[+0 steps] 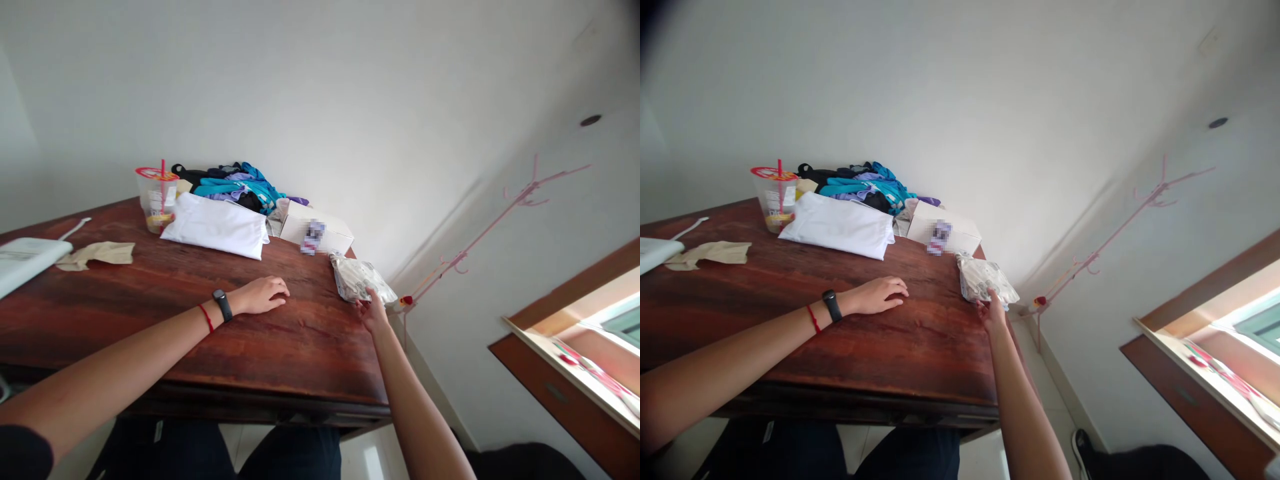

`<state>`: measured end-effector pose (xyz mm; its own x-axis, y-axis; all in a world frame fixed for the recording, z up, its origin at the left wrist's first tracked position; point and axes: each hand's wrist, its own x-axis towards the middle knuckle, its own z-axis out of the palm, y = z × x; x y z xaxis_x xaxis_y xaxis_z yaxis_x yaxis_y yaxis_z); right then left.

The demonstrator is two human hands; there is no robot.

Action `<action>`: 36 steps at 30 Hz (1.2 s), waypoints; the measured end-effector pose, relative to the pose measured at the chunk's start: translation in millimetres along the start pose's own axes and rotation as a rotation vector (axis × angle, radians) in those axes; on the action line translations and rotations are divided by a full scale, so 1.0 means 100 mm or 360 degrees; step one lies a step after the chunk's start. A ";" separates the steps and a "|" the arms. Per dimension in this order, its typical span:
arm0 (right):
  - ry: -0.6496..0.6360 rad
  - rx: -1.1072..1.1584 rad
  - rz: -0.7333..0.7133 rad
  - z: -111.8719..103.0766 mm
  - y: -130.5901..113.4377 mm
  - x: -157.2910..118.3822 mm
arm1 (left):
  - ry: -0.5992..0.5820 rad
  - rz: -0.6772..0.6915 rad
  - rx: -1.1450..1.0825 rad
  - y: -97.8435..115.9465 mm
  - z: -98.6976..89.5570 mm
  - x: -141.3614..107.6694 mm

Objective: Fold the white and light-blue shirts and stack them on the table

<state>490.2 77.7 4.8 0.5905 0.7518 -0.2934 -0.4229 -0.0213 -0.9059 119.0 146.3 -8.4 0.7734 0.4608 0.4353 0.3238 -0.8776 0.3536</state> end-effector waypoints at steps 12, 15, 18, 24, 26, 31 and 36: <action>-0.0096 0.0334 -0.0283 0.63 -0.23 -0.22 | -0.0012 -0.0067 -0.0062 0.12 -0.02 0.01; -0.0235 0.0396 -0.0326 0.79 -0.07 -0.60 | -0.0013 -0.0101 -0.0122 0.18 0.01 0.03; -0.0600 0.0328 -0.0024 0.83 0.32 -1.32 | 0.0191 -0.0419 -0.0238 0.16 0.00 0.05; -0.1459 -0.0102 0.0408 0.63 0.55 -2.54 | 0.0494 -0.0826 -0.0297 -0.17 -0.23 0.05; -0.1467 -0.0252 -0.0090 0.60 0.33 -2.46 | 0.0483 -0.0770 -0.0298 -0.22 -0.26 0.04; -0.0657 -0.0729 -0.1188 0.56 0.04 -1.50 | 0.0260 -0.0401 -0.0291 -0.09 -0.10 0.02; -0.0091 -0.0486 -0.0946 0.38 0.38 -0.72 | 0.0147 -0.0185 -0.0260 0.06 0.02 0.04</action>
<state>405.4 48.1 3.3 0.6222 0.7267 0.2912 0.1813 0.2281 -0.9566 124.9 142.6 -6.8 0.6803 0.5745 0.4551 0.3093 -0.7880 0.5323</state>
